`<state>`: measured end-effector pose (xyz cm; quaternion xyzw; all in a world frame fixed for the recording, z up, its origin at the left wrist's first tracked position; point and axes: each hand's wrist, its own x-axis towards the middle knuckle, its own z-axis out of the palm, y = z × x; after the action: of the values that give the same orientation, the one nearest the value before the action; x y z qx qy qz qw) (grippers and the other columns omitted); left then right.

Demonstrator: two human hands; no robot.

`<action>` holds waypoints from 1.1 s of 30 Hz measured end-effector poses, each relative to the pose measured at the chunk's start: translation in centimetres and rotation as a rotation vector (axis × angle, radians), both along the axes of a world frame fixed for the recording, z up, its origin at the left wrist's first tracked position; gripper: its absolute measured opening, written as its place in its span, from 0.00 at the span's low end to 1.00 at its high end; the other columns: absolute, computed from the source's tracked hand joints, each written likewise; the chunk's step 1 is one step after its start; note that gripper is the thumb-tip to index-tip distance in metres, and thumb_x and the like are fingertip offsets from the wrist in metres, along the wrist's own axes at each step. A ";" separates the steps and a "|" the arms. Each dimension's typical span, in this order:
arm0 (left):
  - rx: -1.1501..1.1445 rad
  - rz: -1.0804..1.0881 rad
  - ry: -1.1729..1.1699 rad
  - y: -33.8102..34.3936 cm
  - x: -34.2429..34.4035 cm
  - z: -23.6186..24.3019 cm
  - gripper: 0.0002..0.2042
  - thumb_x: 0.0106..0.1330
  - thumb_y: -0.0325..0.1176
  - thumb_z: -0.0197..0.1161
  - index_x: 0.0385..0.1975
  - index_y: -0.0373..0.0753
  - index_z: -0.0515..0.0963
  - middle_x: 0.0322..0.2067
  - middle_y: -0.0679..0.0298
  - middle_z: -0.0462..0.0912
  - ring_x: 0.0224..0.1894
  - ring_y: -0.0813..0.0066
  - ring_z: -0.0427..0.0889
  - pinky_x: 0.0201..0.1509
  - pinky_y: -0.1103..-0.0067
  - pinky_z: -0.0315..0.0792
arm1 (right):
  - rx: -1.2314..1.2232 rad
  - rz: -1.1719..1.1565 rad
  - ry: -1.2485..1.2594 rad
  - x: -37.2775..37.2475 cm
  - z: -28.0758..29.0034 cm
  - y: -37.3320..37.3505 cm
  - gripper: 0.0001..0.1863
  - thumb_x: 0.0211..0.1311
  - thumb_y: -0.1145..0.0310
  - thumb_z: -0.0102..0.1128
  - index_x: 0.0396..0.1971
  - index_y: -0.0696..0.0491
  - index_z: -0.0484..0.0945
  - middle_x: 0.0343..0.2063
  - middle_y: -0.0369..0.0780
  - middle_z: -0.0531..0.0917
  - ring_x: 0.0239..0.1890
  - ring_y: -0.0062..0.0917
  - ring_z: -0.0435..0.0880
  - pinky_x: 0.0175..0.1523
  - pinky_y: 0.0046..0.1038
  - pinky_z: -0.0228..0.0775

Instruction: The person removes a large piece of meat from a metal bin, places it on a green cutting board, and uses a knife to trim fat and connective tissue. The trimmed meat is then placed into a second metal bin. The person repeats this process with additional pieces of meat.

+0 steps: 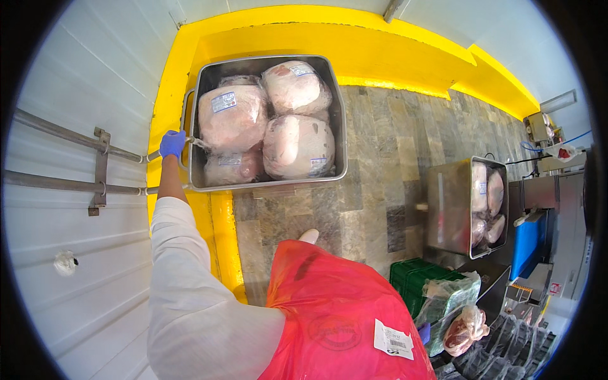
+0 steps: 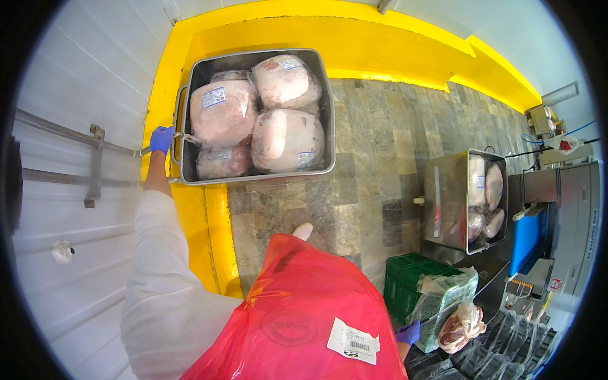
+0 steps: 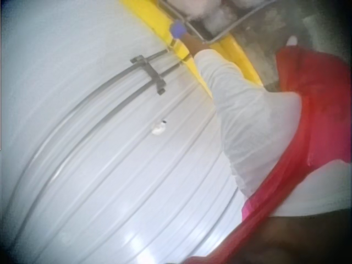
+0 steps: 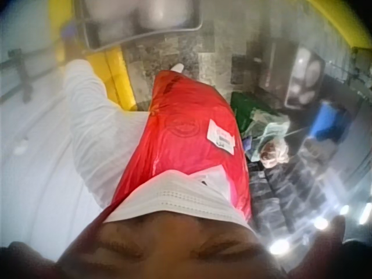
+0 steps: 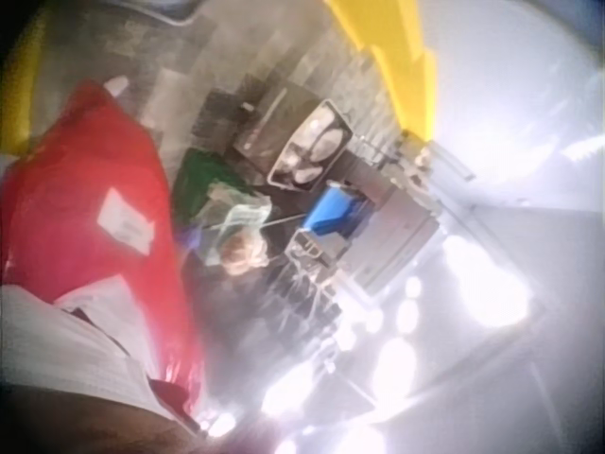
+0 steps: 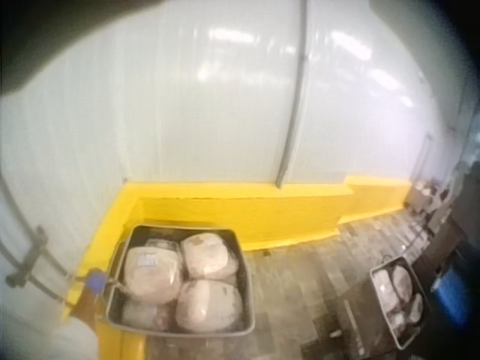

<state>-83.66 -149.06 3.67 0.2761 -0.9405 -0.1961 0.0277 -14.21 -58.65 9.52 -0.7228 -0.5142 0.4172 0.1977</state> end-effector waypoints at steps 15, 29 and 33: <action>0.005 -0.091 0.177 -1.5 1.4 -1.4 0.15 0.69 0.45 0.63 0.40 0.38 0.86 0.39 0.45 0.89 0.44 0.43 0.88 0.51 0.56 0.79 | -0.083 -0.108 0.073 -3.0 1.3 -1.3 0.14 0.66 0.56 0.64 0.24 0.42 0.71 0.15 0.30 0.66 0.13 0.20 0.64 0.18 0.28 0.53; -0.219 -0.246 -0.026 -1.7 2.9 1.9 0.23 0.73 0.52 0.60 0.55 0.41 0.85 0.50 0.48 0.87 0.54 0.46 0.84 0.60 0.57 0.75 | -0.037 0.040 -0.011 2.1 0.8 0.7 0.14 0.62 0.59 0.63 0.22 0.42 0.68 0.15 0.29 0.65 0.14 0.20 0.63 0.19 0.27 0.52; -0.298 -0.233 -0.061 -0.1 2.6 1.1 0.24 0.76 0.53 0.54 0.55 0.41 0.85 0.51 0.48 0.86 0.55 0.45 0.83 0.61 0.57 0.75 | -0.016 0.069 0.028 3.6 1.1 0.9 0.15 0.62 0.59 0.62 0.20 0.42 0.67 0.14 0.29 0.64 0.14 0.19 0.62 0.20 0.27 0.52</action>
<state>-81.09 -149.16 4.75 0.1642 -0.9851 -0.0482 0.0168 -10.65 -57.79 10.58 -0.7005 -0.5325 0.4379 0.1845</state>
